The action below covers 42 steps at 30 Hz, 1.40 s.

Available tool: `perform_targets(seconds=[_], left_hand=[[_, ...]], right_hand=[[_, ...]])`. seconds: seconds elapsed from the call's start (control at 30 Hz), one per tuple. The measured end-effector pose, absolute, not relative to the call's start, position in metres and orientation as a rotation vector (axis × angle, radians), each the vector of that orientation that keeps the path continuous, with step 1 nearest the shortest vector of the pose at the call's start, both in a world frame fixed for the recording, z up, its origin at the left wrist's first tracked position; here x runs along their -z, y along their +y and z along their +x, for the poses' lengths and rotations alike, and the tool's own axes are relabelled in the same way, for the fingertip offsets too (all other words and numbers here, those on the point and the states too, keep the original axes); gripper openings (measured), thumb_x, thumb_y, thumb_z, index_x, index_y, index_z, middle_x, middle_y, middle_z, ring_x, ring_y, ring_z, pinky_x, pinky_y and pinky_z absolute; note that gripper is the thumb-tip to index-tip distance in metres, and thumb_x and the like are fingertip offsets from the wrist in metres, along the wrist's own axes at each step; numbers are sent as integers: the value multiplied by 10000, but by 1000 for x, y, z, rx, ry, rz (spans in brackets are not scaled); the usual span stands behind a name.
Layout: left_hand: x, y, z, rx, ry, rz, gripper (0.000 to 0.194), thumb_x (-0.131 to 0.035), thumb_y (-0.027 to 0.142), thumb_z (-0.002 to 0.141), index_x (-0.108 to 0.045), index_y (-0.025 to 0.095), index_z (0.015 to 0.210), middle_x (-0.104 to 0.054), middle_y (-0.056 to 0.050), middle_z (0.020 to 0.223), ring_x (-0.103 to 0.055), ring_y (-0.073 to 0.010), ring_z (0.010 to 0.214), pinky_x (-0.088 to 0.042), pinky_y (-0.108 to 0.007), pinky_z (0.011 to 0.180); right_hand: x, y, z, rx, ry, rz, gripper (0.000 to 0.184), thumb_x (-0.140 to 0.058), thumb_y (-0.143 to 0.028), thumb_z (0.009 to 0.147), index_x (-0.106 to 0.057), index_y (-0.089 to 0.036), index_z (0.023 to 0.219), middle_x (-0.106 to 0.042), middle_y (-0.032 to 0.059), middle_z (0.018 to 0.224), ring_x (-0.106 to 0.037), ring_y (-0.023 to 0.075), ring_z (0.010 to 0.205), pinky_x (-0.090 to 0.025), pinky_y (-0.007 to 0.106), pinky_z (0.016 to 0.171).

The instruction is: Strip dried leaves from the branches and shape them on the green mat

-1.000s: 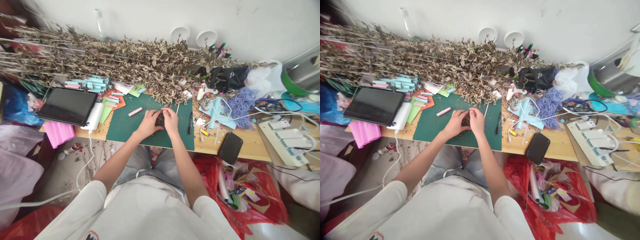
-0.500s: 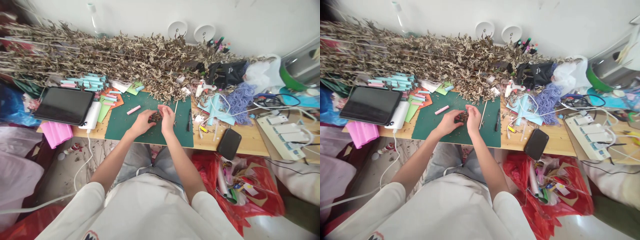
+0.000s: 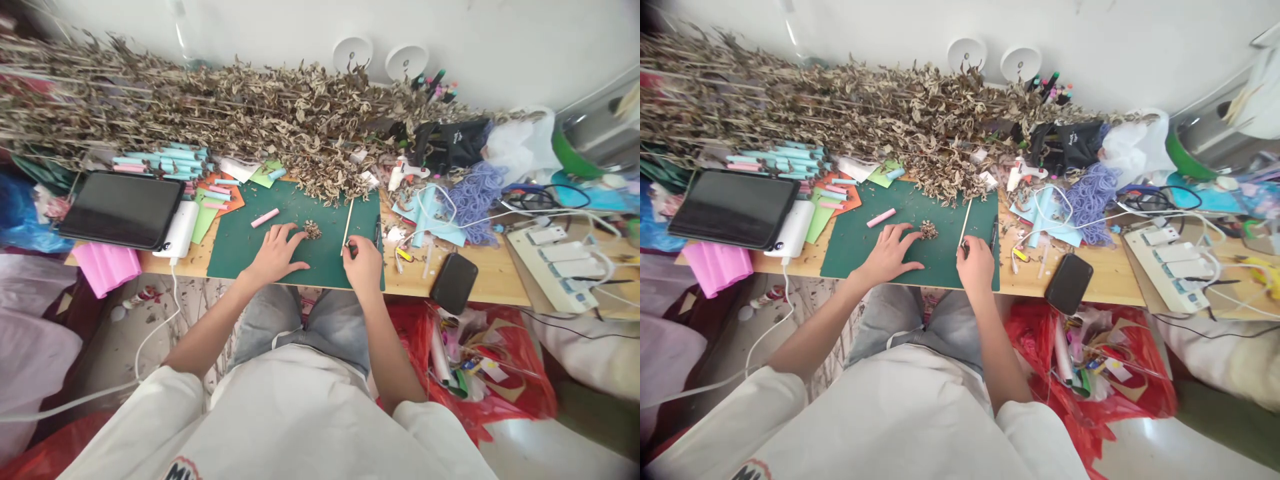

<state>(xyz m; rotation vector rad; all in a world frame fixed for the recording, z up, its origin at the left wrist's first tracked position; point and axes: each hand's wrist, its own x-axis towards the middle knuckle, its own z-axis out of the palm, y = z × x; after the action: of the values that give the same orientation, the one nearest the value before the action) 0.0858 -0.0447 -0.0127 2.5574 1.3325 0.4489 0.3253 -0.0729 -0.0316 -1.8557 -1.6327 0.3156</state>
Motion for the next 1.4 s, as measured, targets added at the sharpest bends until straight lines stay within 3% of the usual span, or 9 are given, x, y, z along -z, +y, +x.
perform_targets(seconds=[0.13,0.33,0.43,0.57,0.7,0.9,1.1,1.23,1.4], left_hand=[[16,-24,99,-572,1417,2589,586,-668,458,852,-506,173,1338,-468,-206,1376,-441,-388,1226,-397,-544,1006],[13,-5,89,-913,1380,2398,227,-504,344,974,-609,176,1082,-641,-104,1083,-572,-248,1047,-465,-414,951],[14,-20,71,-939,1356,2280,254,-465,348,994,-642,179,926,-674,-60,914,-623,-201,909,-492,-371,907],[16,-47,48,-964,1455,2143,319,-429,353,1007,-665,170,893,-695,-66,908,-643,-190,886,-515,-339,832],[17,-62,37,-942,1550,2078,319,-431,362,1005,-673,172,921,-706,-66,919,-653,-185,877,-523,-343,837],[22,-65,39,-906,1543,2150,286,-434,337,993,-674,181,979,-705,-80,953,-643,-214,933,-535,-384,875],[23,-70,52,-799,1567,2331,353,-454,275,968,-603,172,1270,-666,-124,1230,-539,-289,1203,-470,-495,1045],[31,-75,73,-655,1534,2415,460,-402,242,979,-494,76,1398,-547,-196,1412,-411,-320,1389,-395,-525,1134],[38,-59,94,-646,1414,2406,479,-356,194,985,-433,97,1447,-577,-167,1389,-387,-293,1430,-362,-537,1163]], right_hand=[[33,-67,317,-257,-1592,-1844,240,-494,-190,860,-665,-187,1029,-703,96,924,-626,216,757,-510,372,784],[19,-64,306,-433,-1609,-1536,153,-534,-202,895,-670,-195,966,-704,57,910,-636,175,761,-513,319,755],[14,-72,293,-621,-1799,-1372,124,-580,-180,890,-689,-220,933,-715,24,895,-641,169,812,-512,307,780],[20,-82,270,-642,-2166,-1185,176,-548,-177,935,-717,-225,930,-714,44,928,-607,195,901,-506,325,810],[29,-69,260,-474,-2463,-1103,246,-485,-161,962,-727,-205,958,-688,88,942,-556,223,910,-493,350,801],[24,-41,272,-346,-2342,-1233,316,-412,-160,981,-722,-206,1028,-679,108,987,-547,248,975,-492,381,846],[28,-51,267,-445,-2351,-1170,270,-437,-191,988,-697,-219,1054,-712,76,959,-580,223,918,-491,349,836],[30,-42,275,-359,-2200,-1304,261,-421,-214,995,-677,-210,1044,-710,92,969,-580,236,937,-470,357,842],[21,-56,293,-518,-2151,-1314,112,-539,-210,942,-646,-241,949,-678,41,887,-591,198,863,-463,303,773]])
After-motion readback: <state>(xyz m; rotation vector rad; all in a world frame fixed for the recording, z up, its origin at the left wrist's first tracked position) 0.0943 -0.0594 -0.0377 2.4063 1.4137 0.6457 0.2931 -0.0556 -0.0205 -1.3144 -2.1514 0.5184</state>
